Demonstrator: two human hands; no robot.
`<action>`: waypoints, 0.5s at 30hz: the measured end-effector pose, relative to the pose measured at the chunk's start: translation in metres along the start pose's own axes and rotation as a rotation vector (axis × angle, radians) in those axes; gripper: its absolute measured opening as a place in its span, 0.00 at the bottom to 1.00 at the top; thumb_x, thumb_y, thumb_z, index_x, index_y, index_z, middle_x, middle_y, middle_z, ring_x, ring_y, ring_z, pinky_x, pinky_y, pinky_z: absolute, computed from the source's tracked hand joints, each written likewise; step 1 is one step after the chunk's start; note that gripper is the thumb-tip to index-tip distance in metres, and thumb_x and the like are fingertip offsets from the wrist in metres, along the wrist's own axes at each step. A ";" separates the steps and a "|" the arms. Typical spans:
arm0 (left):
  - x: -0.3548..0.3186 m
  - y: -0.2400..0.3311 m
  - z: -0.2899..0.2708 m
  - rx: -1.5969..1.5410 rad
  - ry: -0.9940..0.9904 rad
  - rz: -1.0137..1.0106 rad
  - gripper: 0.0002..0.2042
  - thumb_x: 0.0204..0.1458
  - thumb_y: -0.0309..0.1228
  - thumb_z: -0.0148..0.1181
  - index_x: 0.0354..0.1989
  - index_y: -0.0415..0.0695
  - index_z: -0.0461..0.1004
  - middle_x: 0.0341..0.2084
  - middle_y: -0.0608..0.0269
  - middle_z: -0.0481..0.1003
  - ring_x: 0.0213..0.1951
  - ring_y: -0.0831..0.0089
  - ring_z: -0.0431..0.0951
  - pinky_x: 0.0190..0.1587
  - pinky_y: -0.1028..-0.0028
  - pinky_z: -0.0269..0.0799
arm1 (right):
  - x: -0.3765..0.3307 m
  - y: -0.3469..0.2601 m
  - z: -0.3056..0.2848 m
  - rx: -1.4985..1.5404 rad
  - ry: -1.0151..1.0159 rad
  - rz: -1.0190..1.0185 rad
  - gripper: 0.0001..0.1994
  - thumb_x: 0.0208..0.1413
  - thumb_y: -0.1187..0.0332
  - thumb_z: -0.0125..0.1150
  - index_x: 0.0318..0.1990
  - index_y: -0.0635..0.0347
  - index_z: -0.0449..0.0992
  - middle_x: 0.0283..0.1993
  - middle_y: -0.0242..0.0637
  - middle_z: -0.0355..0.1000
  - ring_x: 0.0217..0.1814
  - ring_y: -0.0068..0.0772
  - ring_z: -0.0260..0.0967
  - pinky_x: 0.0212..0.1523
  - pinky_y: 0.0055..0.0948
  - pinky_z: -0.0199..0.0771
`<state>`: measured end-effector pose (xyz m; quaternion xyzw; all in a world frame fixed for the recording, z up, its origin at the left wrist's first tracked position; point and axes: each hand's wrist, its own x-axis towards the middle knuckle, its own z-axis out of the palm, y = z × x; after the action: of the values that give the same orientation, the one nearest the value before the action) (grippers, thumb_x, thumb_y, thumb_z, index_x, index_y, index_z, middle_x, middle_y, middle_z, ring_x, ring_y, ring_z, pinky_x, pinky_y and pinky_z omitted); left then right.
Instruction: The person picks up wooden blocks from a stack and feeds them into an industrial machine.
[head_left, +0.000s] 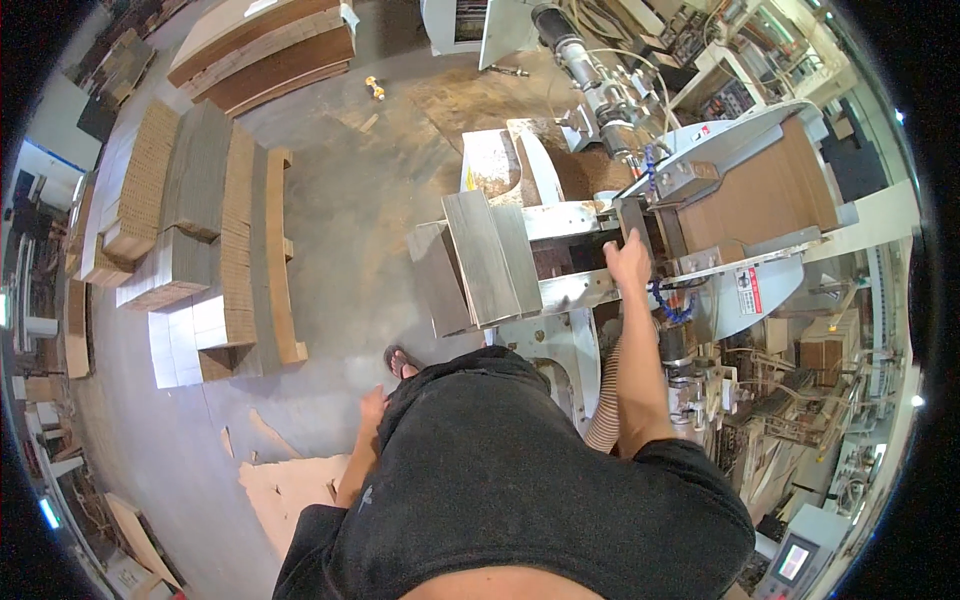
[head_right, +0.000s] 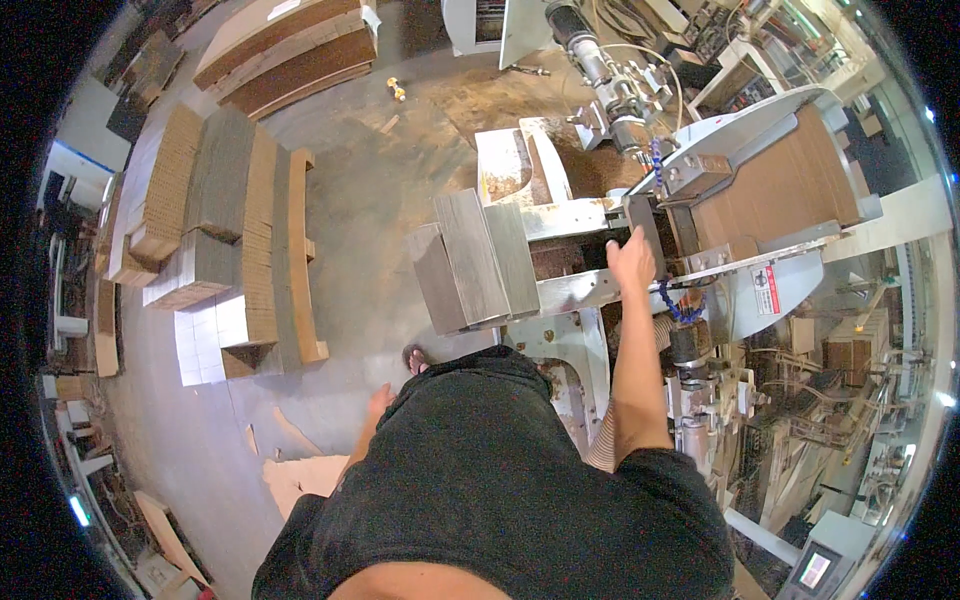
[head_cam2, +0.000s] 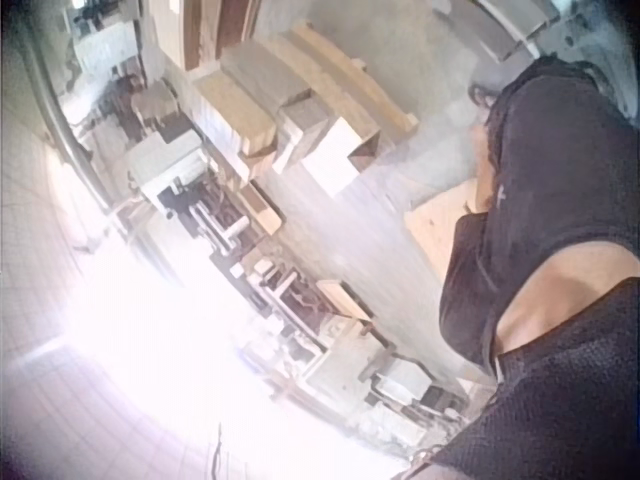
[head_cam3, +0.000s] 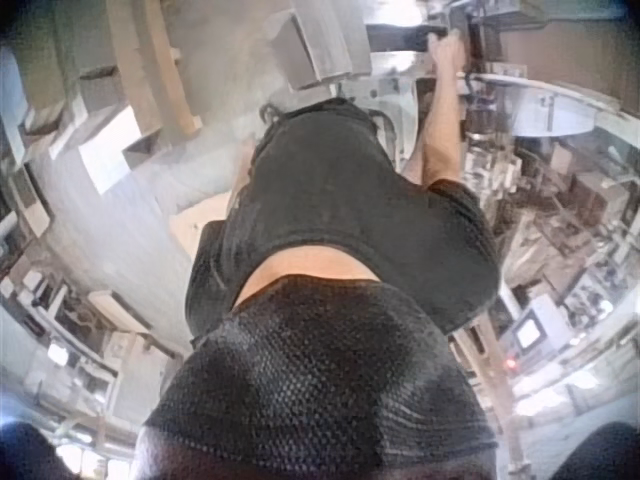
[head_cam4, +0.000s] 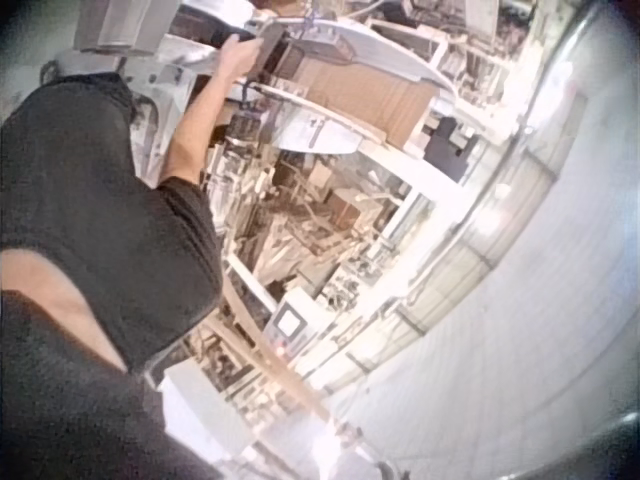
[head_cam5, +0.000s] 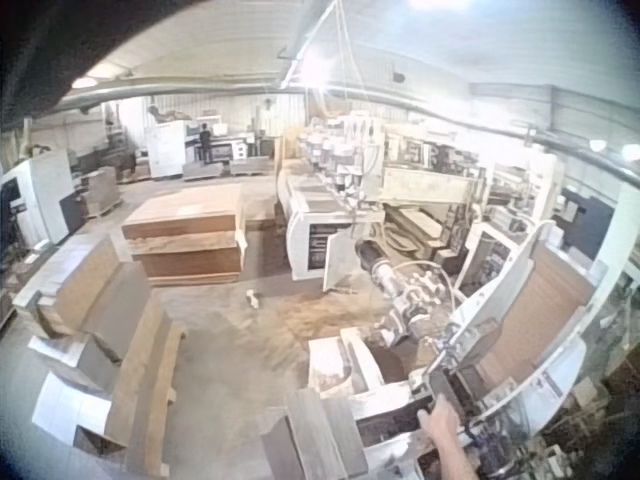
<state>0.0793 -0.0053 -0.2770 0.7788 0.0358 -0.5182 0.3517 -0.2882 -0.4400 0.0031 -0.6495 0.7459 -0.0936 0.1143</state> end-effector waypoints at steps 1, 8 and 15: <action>-0.003 0.000 0.003 -0.001 0.005 -0.004 0.17 0.50 0.37 0.49 0.42 0.38 0.71 0.28 0.43 0.72 0.30 0.55 0.75 0.37 0.58 0.69 | 0.015 0.000 0.000 -0.015 -0.026 0.014 0.29 0.46 0.60 0.58 0.54 0.68 0.62 0.50 0.55 0.67 0.51 0.55 0.65 0.50 0.46 0.66; -0.013 0.004 0.026 0.474 0.082 0.395 0.17 0.53 0.39 0.47 0.32 0.33 0.71 0.26 0.39 0.73 0.30 0.51 0.74 0.35 0.58 0.66 | 0.073 0.048 0.056 -0.289 -0.224 0.062 0.22 0.47 0.64 0.57 0.48 0.68 0.64 0.47 0.54 0.69 0.52 0.52 0.67 0.50 0.45 0.68; -0.020 0.005 0.009 0.649 0.000 0.529 0.15 0.53 0.38 0.47 0.35 0.35 0.71 0.27 0.38 0.72 0.33 0.43 0.73 0.35 0.56 0.66 | 0.028 0.006 0.024 -0.110 -0.250 -0.069 0.10 0.47 0.69 0.55 0.37 0.61 0.72 0.39 0.50 0.73 0.45 0.51 0.70 0.43 0.41 0.70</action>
<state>0.0647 -0.0084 -0.2596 0.8315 -0.3307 -0.3945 0.2090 -0.2900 -0.4663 -0.0232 -0.6867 0.7070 0.0253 0.1670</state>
